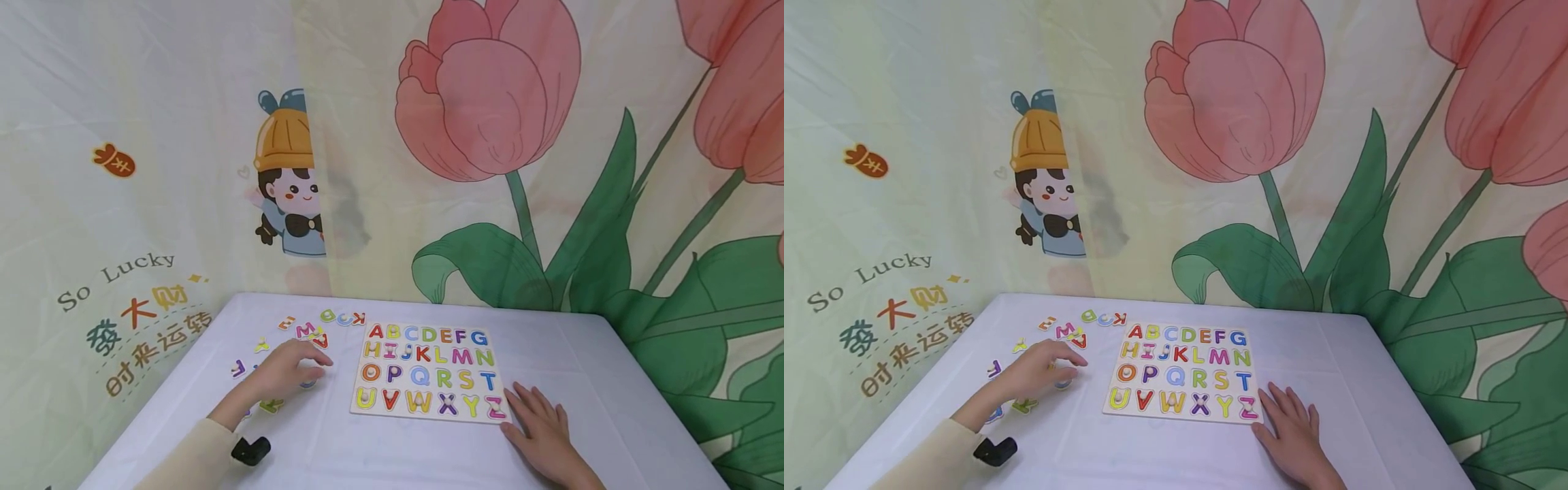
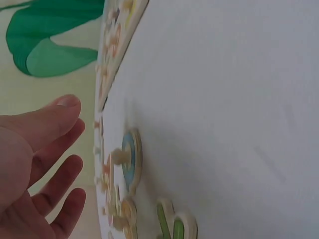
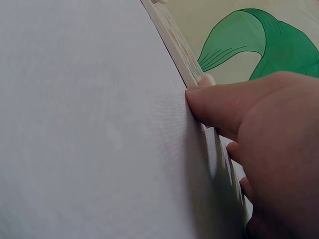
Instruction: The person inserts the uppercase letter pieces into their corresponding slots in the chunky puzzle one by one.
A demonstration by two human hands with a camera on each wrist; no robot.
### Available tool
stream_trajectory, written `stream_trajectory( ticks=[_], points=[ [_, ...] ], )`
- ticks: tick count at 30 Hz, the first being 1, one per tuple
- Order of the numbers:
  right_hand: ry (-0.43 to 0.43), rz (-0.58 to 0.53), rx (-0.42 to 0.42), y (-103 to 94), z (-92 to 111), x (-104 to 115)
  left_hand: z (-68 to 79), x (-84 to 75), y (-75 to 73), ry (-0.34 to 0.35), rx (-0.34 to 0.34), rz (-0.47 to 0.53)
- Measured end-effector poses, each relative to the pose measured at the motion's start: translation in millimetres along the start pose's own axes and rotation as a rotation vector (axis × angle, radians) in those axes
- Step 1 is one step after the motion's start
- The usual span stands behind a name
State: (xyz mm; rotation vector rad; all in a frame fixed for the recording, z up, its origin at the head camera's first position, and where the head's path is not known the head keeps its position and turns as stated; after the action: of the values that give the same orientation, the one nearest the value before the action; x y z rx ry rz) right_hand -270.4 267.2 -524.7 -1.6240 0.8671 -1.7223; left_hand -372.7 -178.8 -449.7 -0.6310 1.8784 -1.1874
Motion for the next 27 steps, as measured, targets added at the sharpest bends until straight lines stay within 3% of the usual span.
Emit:
stream_trajectory(
  ticks=[5,8,13,20,24,27],
  points=[
    [-0.006,-0.006,-0.002,-0.7,1,-1,8.7,29.9,-7.1,-0.044,0.051,-0.01],
    [-0.012,-0.005,-0.001,-1.1,2,-1,11.2,37.1,-4.3,-0.03,0.094,0.007],
    [-0.008,-0.002,-0.001,-1.2,2,0,11.6,34.9,1.4,0.051,0.111,0.007],
    [-0.005,0.005,-0.004,-1.3,1,2,8.2,33.6,1.6,0.04,0.089,-0.039],
    [-0.002,0.011,-0.005,-0.8,1,2,5.3,26.0,-1.4,0.082,0.036,-0.096],
    [0.003,0.014,-0.005,-0.8,1,2,2.5,21.7,-1.2,0.065,0.0,-0.105]
  ],
)
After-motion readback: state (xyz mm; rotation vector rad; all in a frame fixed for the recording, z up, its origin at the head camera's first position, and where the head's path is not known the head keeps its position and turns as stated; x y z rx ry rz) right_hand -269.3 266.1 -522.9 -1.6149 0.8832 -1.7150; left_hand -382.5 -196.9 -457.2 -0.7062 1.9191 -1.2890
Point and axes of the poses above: each hand's wrist, its own z-axis away from the middle knuckle, its own y-axis out of the palm, x = y × z, the point moved 10 cm from there along -z, towards the middle knuckle, and after that the axes turned 7 degrees about -z, right-handed, at the moved point
